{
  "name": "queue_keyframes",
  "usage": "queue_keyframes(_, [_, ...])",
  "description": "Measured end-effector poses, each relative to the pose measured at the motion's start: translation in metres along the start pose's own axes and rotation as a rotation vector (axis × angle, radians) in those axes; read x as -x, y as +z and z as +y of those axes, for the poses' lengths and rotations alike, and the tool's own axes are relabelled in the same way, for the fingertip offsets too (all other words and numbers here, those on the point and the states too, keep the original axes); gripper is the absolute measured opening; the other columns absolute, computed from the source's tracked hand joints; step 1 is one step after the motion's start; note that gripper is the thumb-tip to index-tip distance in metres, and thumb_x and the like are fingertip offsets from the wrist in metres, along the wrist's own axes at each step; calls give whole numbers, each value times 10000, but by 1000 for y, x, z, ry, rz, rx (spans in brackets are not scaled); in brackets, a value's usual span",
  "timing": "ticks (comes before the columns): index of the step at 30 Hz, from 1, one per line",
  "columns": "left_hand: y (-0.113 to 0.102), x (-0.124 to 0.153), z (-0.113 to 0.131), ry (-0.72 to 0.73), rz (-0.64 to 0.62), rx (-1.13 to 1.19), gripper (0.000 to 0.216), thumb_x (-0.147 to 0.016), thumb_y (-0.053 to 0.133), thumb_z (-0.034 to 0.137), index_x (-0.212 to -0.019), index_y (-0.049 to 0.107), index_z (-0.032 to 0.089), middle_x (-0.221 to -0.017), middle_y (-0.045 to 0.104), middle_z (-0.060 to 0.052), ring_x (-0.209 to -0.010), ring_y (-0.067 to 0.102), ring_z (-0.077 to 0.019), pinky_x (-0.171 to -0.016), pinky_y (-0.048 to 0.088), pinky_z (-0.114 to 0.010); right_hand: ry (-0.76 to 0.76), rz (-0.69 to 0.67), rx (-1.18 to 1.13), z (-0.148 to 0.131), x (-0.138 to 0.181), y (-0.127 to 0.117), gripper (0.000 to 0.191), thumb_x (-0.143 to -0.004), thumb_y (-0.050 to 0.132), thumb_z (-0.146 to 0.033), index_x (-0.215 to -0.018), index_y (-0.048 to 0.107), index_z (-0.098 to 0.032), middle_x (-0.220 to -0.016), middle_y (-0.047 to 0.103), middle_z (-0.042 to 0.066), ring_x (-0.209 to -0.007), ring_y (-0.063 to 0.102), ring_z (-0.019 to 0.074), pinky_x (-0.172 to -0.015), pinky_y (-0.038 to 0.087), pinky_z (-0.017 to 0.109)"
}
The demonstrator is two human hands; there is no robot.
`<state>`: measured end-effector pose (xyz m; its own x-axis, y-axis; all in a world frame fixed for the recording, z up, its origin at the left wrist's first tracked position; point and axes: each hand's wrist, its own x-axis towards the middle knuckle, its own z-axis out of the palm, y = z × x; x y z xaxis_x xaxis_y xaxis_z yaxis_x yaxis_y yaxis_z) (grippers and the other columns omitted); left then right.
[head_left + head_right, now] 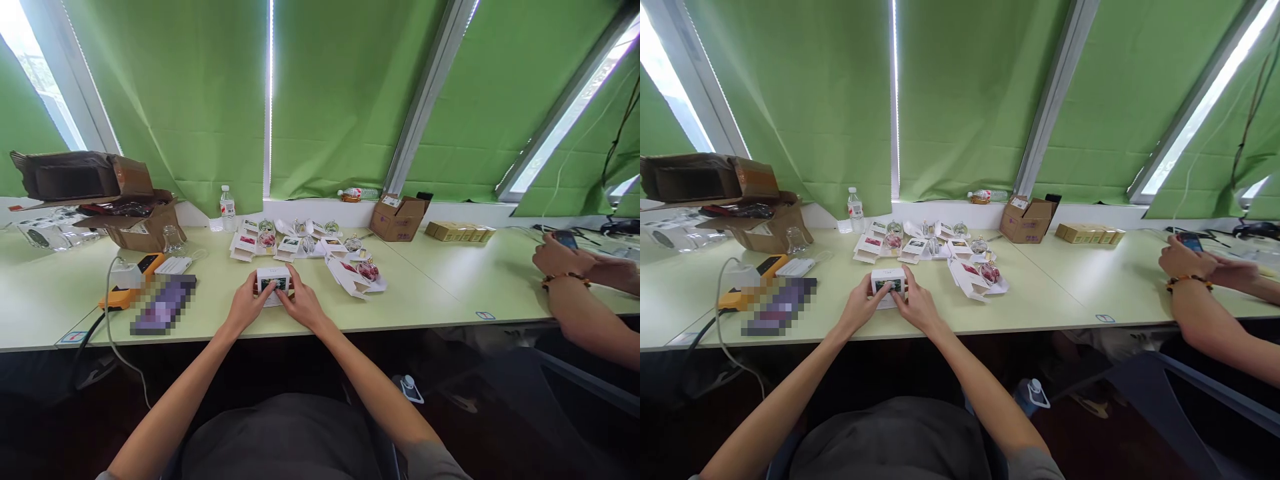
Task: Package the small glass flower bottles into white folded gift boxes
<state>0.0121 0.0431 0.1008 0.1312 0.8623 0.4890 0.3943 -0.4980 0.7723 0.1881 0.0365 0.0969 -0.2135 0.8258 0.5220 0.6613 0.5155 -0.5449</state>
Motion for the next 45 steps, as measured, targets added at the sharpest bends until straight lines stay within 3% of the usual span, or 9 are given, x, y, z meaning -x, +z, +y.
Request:
queue_keyframes(5, [-2, 1, -3, -5, -61, -56, 436, -908, 501, 495, -1233, 505, 204, -1078, 698, -101, -869, 683, -238, -697, 523, -324, -42, 39, -66, 0, 0, 0, 757, -879, 549, -323, -1510, 135, -264, -1340, 552, 108, -915, 669, 212, -721, 555, 327])
queue_keyframes(10, [-15, 7, -8, 36, -160, -208, 457, -926, 471, 464, -1296, 476, 195, -1051, 708, -116, -895, 688, -277, -724, 515, -357, -85, 35, -33, 0, 1, -1, 631, -873, 561, -307, -1446, 298, -292, -1342, 557, 62, -930, 659, 197, -750, 572, 334])
queue_keyframes(14, [-27, 15, -19, 131, -306, -333, 466, -940, 455, 435, -1354, 459, 220, -1257, 635, -119, -1112, 626, -273, -898, 491, -394, -74, 8, -18, 2, 1, -3, 615, -885, 561, -302, -1437, 292, -290, -1298, 588, 61, -891, 668, 185, -763, 573, 348])
queue_keyframes(17, [-35, 25, -30, 195, -337, -490, 528, -941, 442, 467, -1393, 444, 195, -1395, 530, -134, -1292, 496, -269, -1076, 368, -441, -90, -34, 21, 1, -1, -6, 625, -894, 561, -313, -1444, 263, -288, -1311, 576, 66, -954, 660, 200, -800, 565, 373])
queue_keyframes(22, [-44, 49, -37, 251, -270, -664, 543, -947, 412, 504, -1407, 455, 218, -1474, 440, -109, -1379, 380, -278, -1139, 283, -487, -196, -13, 273, -10, -11, -18, 528, -879, 591, -331, -1356, 391, -222, -1436, 431, 132, -1302, 441, 299, -898, 521, 439])
queue_keyframes(28, [-48, 66, -28, 334, -173, -701, 651, -854, 517, 613, -1356, 509, 197, -1427, 493, -143, -1336, 431, -334, -1116, 324, -503, -231, -163, 502, -31, -25, -27, 609, -879, 606, -336, -1411, 331, -228, -1247, 533, 148, -1005, 624, 312, -734, 536, 405])
queue_keyframes(33, [-47, 67, -34, 365, -174, -711, 719, -770, 599, 655, -1285, 526, 160, -1359, 545, -189, -1293, 475, -352, -1109, 320, -523, -211, -199, 597, -53, -44, -4, 517, -900, 589, -346, -1349, 396, -175, -1155, 566, 167, -918, 649, 305, -680, 513, 354])
queue_keyframes(40, [-47, 68, -39, 356, -199, -774, 586, -794, 662, 449, -1272, 505, 150, -1357, 536, -187, -1284, 477, -348, -1124, 295, -512, -234, -300, 706, -95, -97, 42, 310, -911, 552, -254, -1148, 571, -56, -1064, 639, 230, -903, 664, 303, -688, 520, 345])
queue_keyframes(45, [-49, 67, -37, 340, -216, -790, 511, -789, 635, 259, -1273, 493, 172, -1367, 527, -151, -1297, 464, -324, -1125, 303, -479, -241, -353, 682, -118, -140, 63, 234, -848, 602, -193, -1060, 639, -104, -1001, 701, 168, -953, 675, 278, -780, 516, 337])
